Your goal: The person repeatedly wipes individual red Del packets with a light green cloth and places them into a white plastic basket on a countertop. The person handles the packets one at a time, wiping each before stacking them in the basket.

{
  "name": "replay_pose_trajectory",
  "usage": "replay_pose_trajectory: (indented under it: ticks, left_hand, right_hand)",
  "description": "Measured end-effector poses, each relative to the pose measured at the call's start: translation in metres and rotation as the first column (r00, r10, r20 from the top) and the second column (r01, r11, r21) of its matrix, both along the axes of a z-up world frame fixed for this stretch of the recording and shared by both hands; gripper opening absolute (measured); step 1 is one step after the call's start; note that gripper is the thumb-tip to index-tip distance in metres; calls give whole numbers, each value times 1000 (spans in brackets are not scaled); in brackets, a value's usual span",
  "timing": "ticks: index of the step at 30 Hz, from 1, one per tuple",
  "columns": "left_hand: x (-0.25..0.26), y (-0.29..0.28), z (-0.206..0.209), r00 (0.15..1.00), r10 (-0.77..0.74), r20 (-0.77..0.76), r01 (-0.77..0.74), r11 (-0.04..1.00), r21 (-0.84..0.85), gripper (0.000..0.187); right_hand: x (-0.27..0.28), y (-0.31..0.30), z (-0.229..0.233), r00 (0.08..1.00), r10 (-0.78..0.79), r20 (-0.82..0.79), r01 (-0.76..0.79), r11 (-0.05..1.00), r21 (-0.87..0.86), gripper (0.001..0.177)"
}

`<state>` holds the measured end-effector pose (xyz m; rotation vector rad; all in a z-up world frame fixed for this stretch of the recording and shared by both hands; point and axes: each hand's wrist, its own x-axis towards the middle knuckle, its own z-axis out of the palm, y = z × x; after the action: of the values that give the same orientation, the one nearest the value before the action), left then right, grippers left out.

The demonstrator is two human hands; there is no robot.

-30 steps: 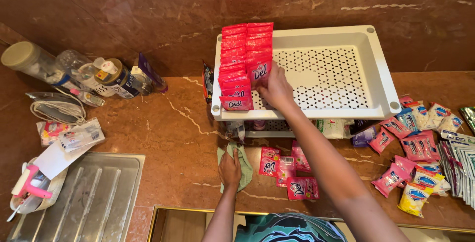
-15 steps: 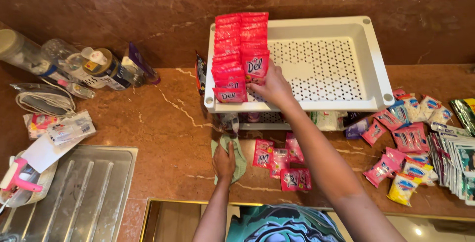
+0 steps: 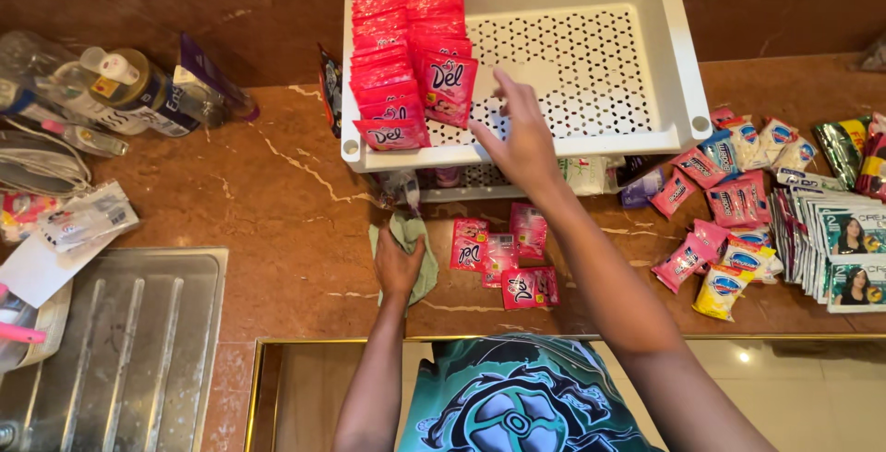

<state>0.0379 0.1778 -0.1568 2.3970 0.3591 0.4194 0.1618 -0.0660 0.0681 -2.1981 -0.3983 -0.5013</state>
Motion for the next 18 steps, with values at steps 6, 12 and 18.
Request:
replay_pose_trajectory:
  ticks: [6, 12, 18]
  left_hand:
    - [-8, 9, 0, 998, -52, 26, 57, 971, -231, 58]
    - [-10, 6, 13, 993, -101, 55, 113, 748, -654, 35]
    - [-15, -24, 37, 991, -133, -21, 59, 572, -818, 49]
  right_hand:
    - [-91, -52, -48, 996, 10, 90, -25, 986, 164, 12]
    - [-100, -91, -143, 932, 136, -337, -151, 988, -19, 29]
    - [-82, -90, -196, 906, -92, -414, -92, 911, -403, 77]
